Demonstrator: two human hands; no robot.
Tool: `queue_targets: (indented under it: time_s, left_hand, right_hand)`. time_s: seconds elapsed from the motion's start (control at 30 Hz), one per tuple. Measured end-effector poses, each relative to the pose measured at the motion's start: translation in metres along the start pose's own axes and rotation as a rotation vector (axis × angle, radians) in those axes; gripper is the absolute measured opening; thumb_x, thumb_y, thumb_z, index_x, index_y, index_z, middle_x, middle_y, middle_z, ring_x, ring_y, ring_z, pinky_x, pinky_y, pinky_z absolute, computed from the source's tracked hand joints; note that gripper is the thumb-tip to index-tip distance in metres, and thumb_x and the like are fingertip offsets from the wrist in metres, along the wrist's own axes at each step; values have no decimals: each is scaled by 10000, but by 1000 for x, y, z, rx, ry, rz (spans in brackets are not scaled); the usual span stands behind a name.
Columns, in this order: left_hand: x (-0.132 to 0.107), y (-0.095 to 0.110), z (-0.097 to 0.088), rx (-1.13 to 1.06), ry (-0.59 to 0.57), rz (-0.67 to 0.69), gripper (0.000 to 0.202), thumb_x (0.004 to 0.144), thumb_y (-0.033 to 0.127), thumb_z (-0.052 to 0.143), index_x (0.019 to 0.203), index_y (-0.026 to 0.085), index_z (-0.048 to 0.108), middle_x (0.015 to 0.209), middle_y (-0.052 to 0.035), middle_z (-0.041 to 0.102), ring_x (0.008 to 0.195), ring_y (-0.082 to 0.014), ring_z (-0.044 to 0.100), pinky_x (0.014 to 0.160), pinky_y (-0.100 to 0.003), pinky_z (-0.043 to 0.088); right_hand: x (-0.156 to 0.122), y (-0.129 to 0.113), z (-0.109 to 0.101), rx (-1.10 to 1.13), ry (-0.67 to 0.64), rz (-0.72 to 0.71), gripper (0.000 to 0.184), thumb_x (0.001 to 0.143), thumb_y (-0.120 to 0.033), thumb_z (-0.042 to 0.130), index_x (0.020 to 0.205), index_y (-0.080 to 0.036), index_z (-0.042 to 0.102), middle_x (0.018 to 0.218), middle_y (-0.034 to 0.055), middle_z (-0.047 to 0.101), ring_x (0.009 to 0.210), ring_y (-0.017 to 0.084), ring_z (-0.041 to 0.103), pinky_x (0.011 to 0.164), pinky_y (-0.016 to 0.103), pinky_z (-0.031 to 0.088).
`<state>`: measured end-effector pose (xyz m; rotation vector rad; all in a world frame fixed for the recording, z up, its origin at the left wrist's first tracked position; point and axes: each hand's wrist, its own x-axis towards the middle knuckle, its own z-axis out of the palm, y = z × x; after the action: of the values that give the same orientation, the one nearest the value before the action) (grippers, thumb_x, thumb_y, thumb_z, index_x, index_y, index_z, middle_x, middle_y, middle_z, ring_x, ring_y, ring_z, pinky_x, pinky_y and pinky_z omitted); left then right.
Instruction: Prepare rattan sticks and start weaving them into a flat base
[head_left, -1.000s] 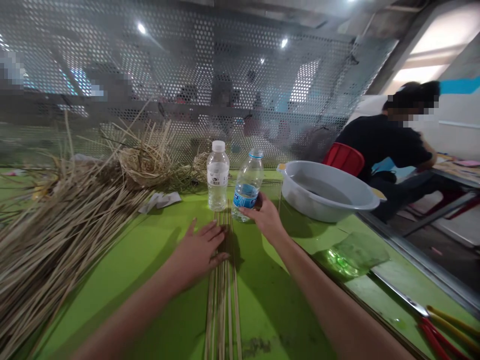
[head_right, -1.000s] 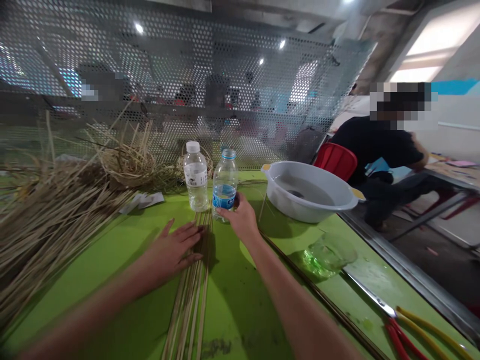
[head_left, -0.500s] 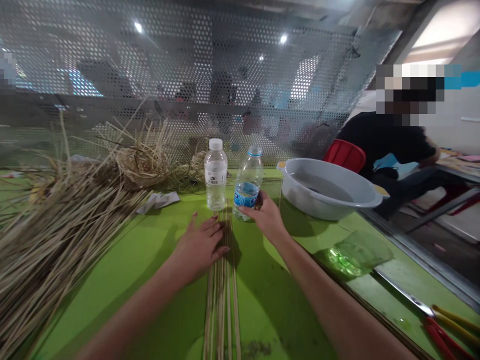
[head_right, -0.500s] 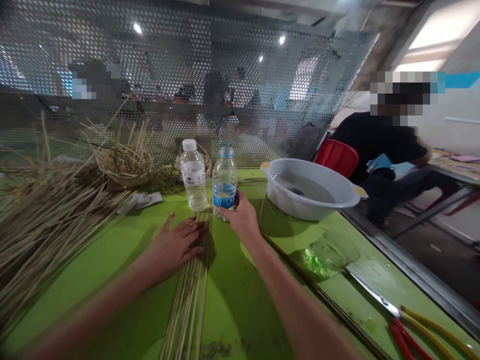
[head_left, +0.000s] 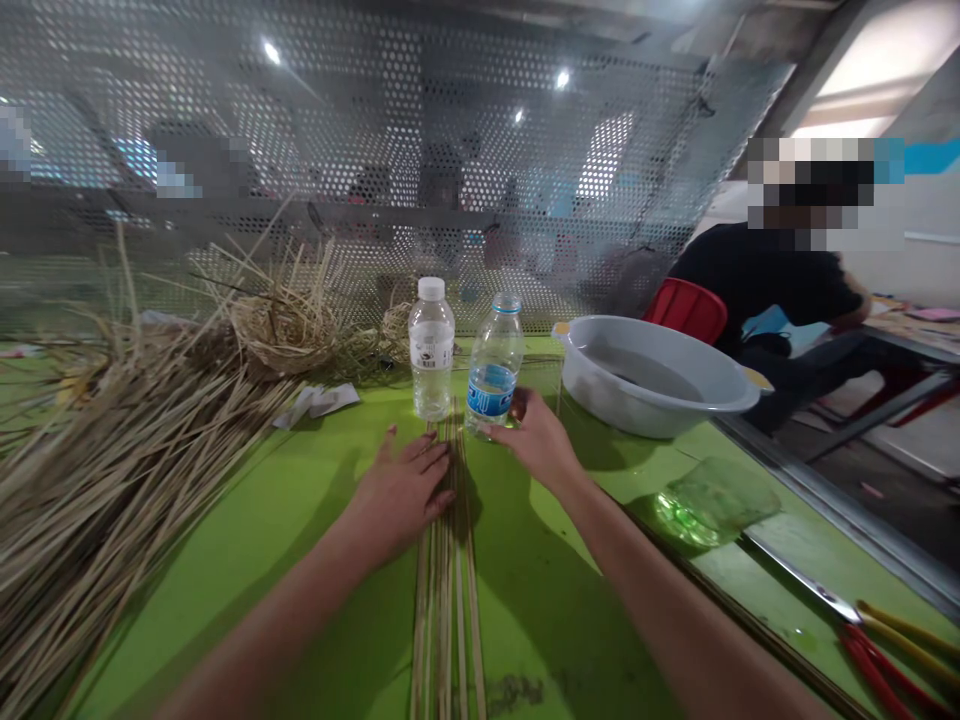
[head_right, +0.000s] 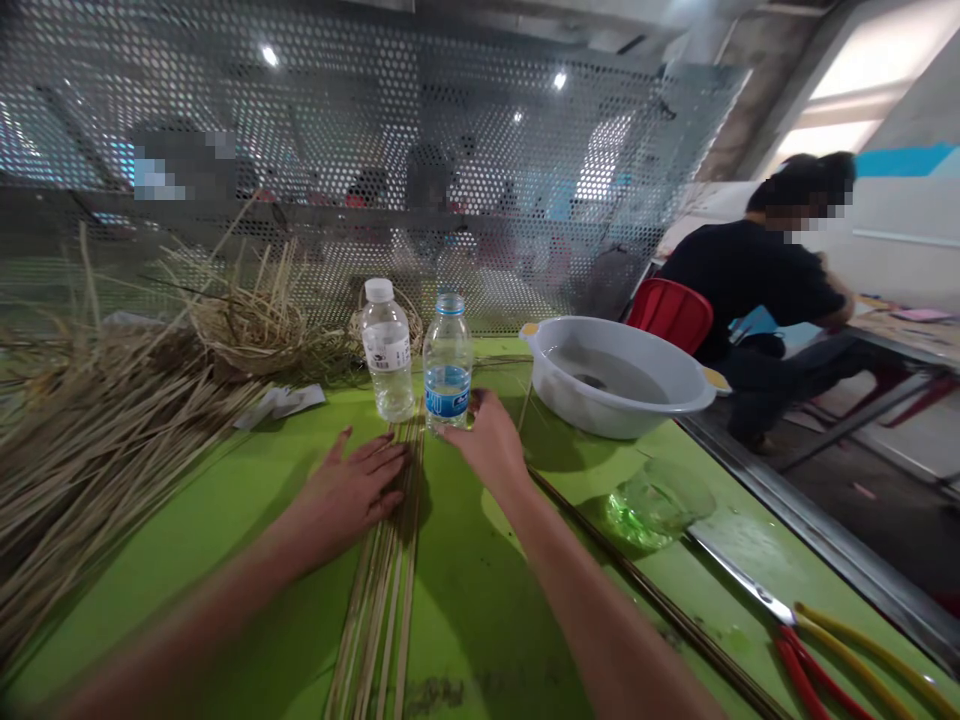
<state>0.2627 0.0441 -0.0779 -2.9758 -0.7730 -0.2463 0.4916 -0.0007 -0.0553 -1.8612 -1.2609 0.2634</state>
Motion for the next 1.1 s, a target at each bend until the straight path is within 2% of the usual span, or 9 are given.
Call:
queue_targets:
  time_s: [0.1,0.17,0.2,0.27,0.33,0.5,0.77,0.9,1.1]
  left_hand:
    - [-1,1,-1,3,-3,0,468,1012,385,431,1430,195,526,1496,-103,540,1438,-330,408,1203,-698,120]
    - [-1,1,-2,3,-21,0,477,993,328,448,1445,191,508,1502,-103,533,1449,-321,393,1207,-689,123]
    - [-2,2,-3,1,-30,2,485,984,308,451,1452,189,498,1506,-103,529,1454,-316,385,1209,-686,124]
    - [-2,2,-4,-3,-42,1,500,974,293,452,1461,182,485,1513,-107,519,1457,-313,379,1208,-687,126]
    - [-2,2,-4,-4,-34,-4,498,979,301,448,1460,179,485,1505,-111,528,1450,-316,390,1206,-691,131]
    - [-1,2,-2,-9,0,3,477,989,322,461,1449,199,502,1505,-98,530,1430,-329,422,1205,-695,142]
    - [0,1,0,-23,11,5,480,967,292,479,1434,183,514,1497,-102,538,1426,-337,424,1193,-722,146]
    - [2,5,-5,-16,-16,-5,487,955,276,488,1425,154,517,1500,-117,530,1432,-335,413,1189,-734,138]
    - [3,12,-15,4,-48,-38,483,928,247,524,1403,160,546,1498,-127,529,1440,-332,403,1198,-724,126]
  right_hand:
    - [-12,-9,-19,-330,-34,-17,206,771,-399,722,862,-226,658,854,83,725,767,276,650,645,350,443]
    - [-21,-14,-25,-432,-170,-108,162,861,-366,622,777,-250,696,793,60,728,723,257,652,621,336,429]
    - [-26,-15,-25,-447,-252,-172,185,894,-327,576,812,-268,731,830,53,743,747,255,667,634,335,440]
    - [-33,-16,-18,-466,-380,-304,299,918,-220,504,1017,-324,766,986,43,760,856,261,692,694,344,474]
    - [-38,-15,-9,-514,-433,-389,476,903,-125,451,1227,-361,707,1096,55,739,938,270,693,749,362,498]
    - [-40,-15,4,-582,-410,-421,632,866,-48,418,1377,-372,601,1067,73,723,932,272,689,733,355,517]
    - [-41,-19,0,-624,-396,-494,579,910,-46,402,1349,-352,621,1203,71,702,1020,273,675,831,382,515]
    - [-41,-24,-1,-692,-406,-523,573,902,-28,420,1342,-326,631,1106,81,722,986,293,679,811,396,506]
    - [-44,-33,-3,-714,-384,-519,516,921,-54,420,1279,-323,677,967,81,734,883,300,684,701,373,486]
